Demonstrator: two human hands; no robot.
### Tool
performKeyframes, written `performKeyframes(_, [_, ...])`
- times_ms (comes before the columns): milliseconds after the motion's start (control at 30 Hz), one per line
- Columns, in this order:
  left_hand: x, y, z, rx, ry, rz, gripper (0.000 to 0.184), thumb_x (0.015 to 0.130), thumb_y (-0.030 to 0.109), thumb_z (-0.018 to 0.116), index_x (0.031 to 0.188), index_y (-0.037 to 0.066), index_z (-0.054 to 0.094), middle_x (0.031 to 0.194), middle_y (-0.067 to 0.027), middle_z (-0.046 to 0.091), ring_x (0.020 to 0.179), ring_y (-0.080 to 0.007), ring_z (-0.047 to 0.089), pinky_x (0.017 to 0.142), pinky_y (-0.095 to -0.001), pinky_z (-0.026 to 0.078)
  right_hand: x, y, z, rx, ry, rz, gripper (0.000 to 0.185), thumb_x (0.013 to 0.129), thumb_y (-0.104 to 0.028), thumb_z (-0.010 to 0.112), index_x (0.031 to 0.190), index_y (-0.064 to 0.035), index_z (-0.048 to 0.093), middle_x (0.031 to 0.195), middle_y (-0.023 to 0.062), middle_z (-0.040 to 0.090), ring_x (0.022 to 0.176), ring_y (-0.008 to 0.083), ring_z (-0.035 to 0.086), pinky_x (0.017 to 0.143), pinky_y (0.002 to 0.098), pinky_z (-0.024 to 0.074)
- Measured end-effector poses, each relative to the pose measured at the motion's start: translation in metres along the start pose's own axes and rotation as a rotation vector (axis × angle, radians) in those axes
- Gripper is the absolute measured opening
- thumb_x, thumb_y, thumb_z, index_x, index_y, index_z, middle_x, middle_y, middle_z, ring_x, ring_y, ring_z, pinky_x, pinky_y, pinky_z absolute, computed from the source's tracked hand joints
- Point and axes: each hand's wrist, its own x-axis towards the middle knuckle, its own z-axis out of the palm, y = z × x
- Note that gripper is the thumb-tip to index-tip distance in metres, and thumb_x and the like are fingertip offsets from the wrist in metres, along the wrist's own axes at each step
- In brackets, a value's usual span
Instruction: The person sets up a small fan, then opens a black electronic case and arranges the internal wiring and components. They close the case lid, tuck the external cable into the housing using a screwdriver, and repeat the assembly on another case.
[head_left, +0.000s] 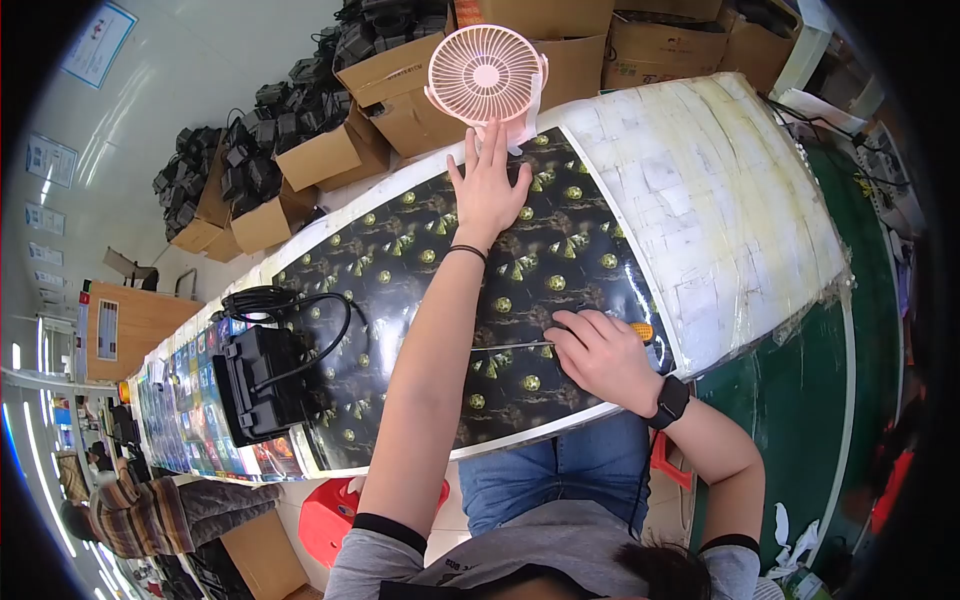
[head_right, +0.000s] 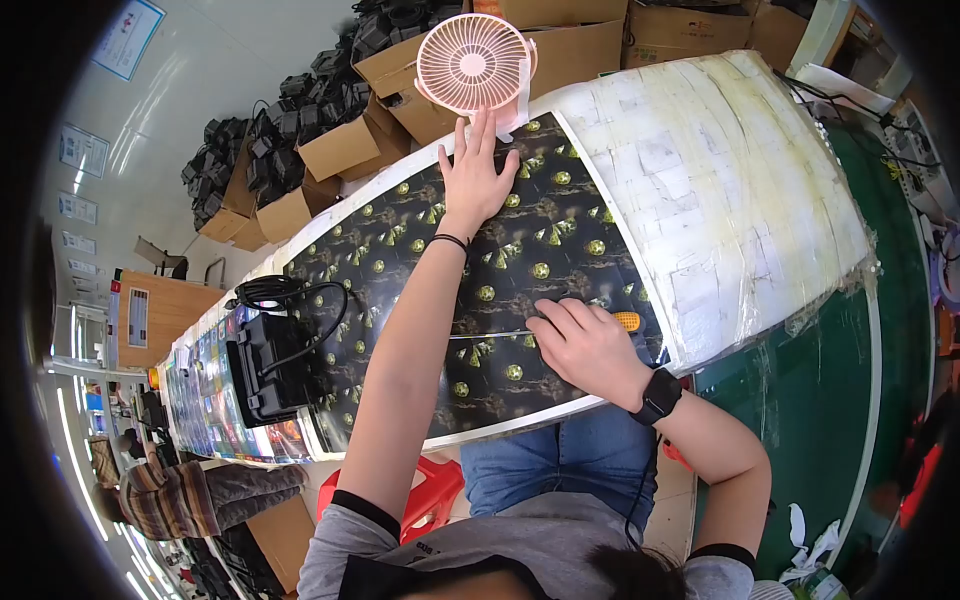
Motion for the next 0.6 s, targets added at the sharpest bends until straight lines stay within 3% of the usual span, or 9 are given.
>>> performKeyframes(167, [0.007,0.000,0.002,-0.017,-0.020,-0.036,0.070,0.095,0.048,0.048,0.155,0.019,0.026,0.163,0.0026,0.020,0.150,-0.0277,0.018,0.117,-0.0616,0.015,0.001,0.002,0.000,-0.007,0.021,-0.001,0.025,0.080,-0.017,0.069,0.104,-0.0112,0.067,0.113,0.0041,0.063,0.098,0.0185,0.060,0.078,0.0319,0.0507])
performKeyframes(600, [0.011,-0.002,0.004,-0.021,-0.057,-0.044,0.070,0.096,0.049,0.046,0.155,0.018,0.027,0.163,-0.0001,0.020,0.148,-0.0309,0.023,0.116,-0.0590,0.019,0.001,0.001,-0.001,0.015,0.008,0.031,0.027,0.079,-0.016,0.071,0.105,-0.0130,0.067,0.115,0.0027,0.063,0.099,0.0198,0.061,0.079,0.0315,0.0504])
